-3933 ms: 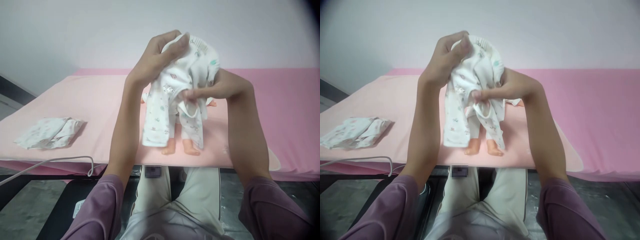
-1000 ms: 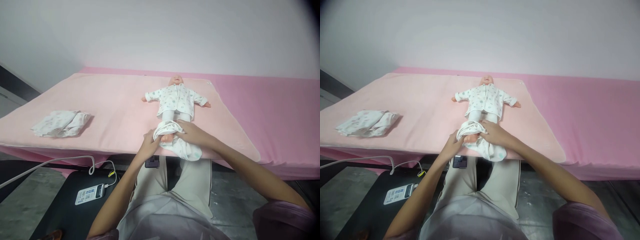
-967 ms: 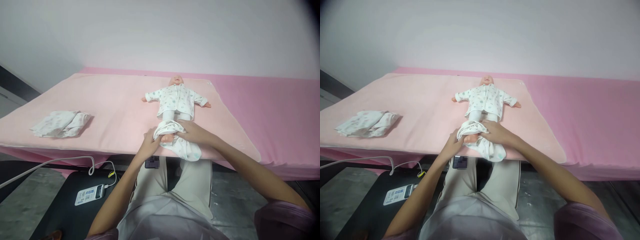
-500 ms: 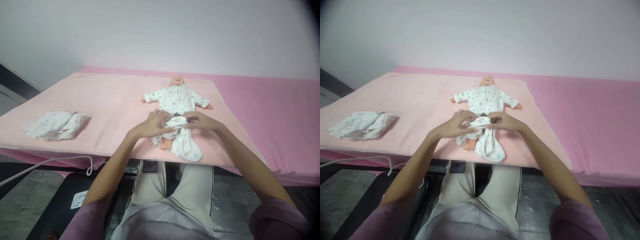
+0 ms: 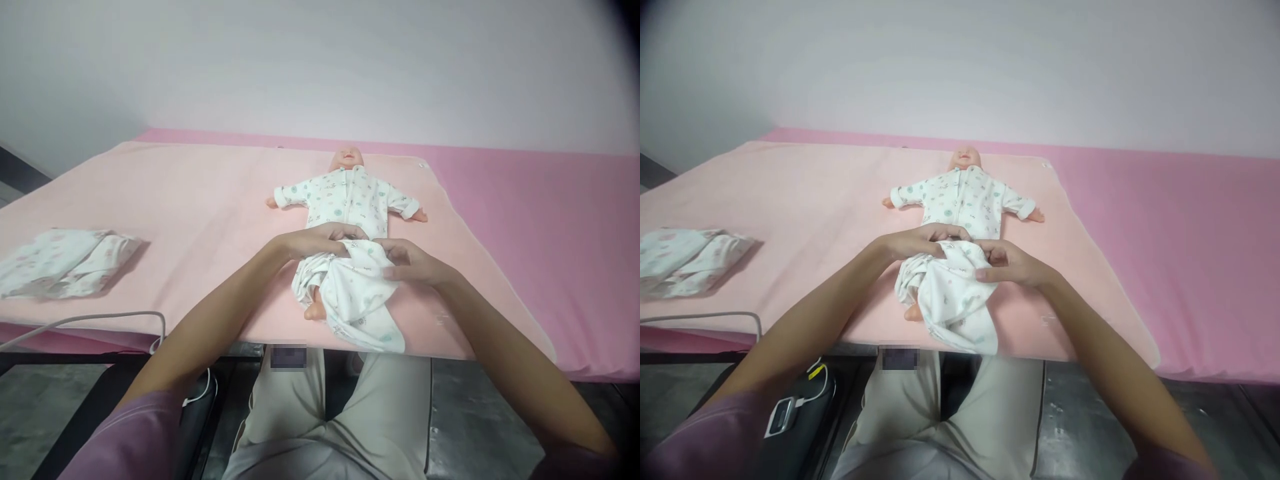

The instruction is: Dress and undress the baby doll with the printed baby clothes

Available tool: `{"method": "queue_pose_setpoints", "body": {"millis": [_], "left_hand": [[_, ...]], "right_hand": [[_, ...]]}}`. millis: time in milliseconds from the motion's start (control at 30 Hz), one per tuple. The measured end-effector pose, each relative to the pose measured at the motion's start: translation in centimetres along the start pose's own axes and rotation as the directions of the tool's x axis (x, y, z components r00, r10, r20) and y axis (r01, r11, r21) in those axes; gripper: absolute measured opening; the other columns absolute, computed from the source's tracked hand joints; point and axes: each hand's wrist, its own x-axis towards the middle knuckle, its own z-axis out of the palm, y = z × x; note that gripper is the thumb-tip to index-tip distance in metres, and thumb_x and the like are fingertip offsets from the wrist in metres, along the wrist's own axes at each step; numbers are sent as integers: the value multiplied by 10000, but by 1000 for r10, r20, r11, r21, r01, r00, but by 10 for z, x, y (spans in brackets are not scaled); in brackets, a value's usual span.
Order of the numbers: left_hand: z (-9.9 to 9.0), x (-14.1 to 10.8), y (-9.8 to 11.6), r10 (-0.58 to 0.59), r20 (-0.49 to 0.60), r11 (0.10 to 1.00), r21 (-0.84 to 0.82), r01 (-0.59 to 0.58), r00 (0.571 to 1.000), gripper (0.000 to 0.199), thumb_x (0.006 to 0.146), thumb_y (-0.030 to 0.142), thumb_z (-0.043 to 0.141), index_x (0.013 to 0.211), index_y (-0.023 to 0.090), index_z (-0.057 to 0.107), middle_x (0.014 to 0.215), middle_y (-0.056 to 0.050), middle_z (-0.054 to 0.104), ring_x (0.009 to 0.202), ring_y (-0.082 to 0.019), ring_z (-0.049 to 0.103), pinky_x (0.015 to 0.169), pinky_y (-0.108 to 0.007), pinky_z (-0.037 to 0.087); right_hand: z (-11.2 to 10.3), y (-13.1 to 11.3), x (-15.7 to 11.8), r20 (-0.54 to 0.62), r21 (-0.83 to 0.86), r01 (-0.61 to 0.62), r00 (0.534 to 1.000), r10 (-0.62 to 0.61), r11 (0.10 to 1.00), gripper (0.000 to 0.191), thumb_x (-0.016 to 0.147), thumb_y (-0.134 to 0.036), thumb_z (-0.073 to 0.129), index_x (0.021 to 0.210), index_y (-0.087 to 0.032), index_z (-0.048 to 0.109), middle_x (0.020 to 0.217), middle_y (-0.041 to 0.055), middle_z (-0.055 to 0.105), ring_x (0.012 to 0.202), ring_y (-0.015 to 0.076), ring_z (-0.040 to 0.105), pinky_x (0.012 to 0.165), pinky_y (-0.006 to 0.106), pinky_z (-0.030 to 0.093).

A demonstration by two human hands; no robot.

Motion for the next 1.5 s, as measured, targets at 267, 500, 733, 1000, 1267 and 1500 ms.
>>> {"method": "queue_pose_setpoints", "body": {"millis": [267,500,733,1000,1267,1500], "left_hand": [[1,0,-1,56,-28,997,57,-55,998,373,901,489,885,1120,197,806,1126,-95,823,1059,-229,789,922,-321,638],[-4,-12,8,-157,157,955,277,109,975,516,788,488,980,1214,232,839,1234,-73,834,1230,-318,776,1054,-430,633],[-7,-9,1,66,57,961,266,-79,996,394,923,498,879,1177,216,773,1233,-88,778,1195,-278,750,1019,-387,616],[-10,-13,-2,-102,177,976,209,63,979,463,807,488,972,1147,207,831,1107,-101,835,1074,-313,810,936,-448,678],[-6,-13,-4,36,22,984,176,-40,999,639,966,544,846,1508,229,719,1425,-128,784,1417,-319,712,1210,-437,578],[-11,-11,-7,-14,162,994,110,-4,987,741,763,669,988,1306,192,824,1101,-122,858,1137,-360,816,1053,-473,663]], "right_hand": [[5,4,-3,118,-115,-228,963,241,967,678,831,-464,1010,1425,-232,780,1256,87,818,1200,299,768,1001,384,651],[4,1,-5,-86,-44,-53,995,49,998,520,987,-623,840,1250,-175,844,1133,104,828,1060,272,762,947,375,607],[-2,2,-11,231,-177,-161,952,200,971,562,930,-513,925,1389,-213,801,1162,68,826,1020,239,754,868,333,631],[11,5,-6,-162,36,12,987,-6,999,562,1032,-686,767,1293,-190,810,1061,95,817,967,252,771,838,345,628],[0,0,-11,95,-106,-102,989,112,989,473,877,-581,959,1053,-166,816,858,26,758,763,173,685,631,238,537],[11,5,-3,-79,113,-31,996,40,993,549,931,-683,887,1058,-152,827,836,60,766,830,221,744,731,290,604]]}}
